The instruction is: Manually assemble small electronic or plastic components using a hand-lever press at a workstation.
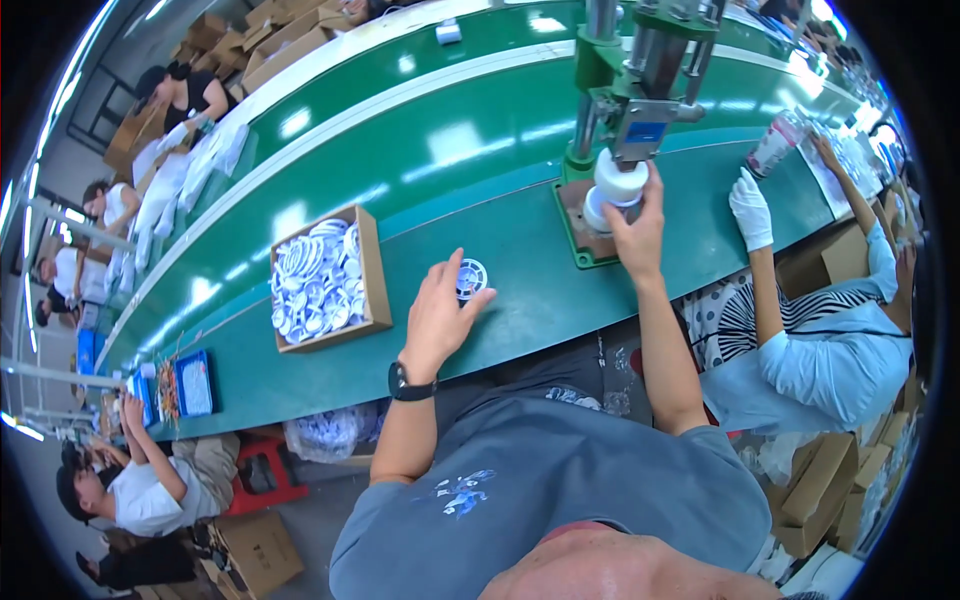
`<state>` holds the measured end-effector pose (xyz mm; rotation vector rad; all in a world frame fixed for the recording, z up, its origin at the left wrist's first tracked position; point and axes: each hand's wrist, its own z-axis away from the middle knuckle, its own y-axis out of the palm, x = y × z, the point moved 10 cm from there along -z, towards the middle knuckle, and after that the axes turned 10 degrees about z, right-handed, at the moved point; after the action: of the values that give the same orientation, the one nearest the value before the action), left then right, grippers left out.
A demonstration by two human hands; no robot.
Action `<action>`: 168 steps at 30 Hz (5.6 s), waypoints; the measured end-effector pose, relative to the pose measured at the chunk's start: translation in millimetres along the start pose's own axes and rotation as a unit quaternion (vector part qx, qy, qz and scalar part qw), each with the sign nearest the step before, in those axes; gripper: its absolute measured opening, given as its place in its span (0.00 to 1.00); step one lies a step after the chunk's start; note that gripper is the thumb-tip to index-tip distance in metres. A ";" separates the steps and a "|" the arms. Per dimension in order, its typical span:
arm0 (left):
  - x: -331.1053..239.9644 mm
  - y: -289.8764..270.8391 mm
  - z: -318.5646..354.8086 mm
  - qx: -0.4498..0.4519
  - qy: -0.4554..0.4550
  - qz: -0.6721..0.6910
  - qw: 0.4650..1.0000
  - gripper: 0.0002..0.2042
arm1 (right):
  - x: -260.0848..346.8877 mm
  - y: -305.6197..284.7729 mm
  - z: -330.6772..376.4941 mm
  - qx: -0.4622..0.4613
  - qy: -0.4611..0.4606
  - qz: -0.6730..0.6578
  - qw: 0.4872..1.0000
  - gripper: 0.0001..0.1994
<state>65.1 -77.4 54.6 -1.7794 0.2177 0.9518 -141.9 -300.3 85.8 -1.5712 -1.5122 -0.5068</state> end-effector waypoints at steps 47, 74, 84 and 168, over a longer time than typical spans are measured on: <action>45.4 -25.9 43.8 -0.105 0.060 0.173 0.978 0.20 | 128.5 152.0 175.3 0.414 -0.424 0.062 0.803 0.07; 49.8 -19.7 53.9 -0.190 0.083 0.127 0.970 0.28 | 240.6 312.9 104.2 0.299 -0.510 0.115 0.798 0.05; 35.8 -19.9 61.2 -0.164 0.106 0.147 0.970 0.33 | 85.2 195.7 81.6 0.447 -0.066 -0.043 0.891 0.11; 46.4 -29.3 17.8 0.032 -0.096 0.401 0.911 0.12 | 152.1 145.4 105.2 0.406 -0.241 -0.099 0.876 0.28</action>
<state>103.5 -36.5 41.3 -1.5162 0.8893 1.6613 -6.1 -109.2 105.1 -0.8933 -1.9179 0.4341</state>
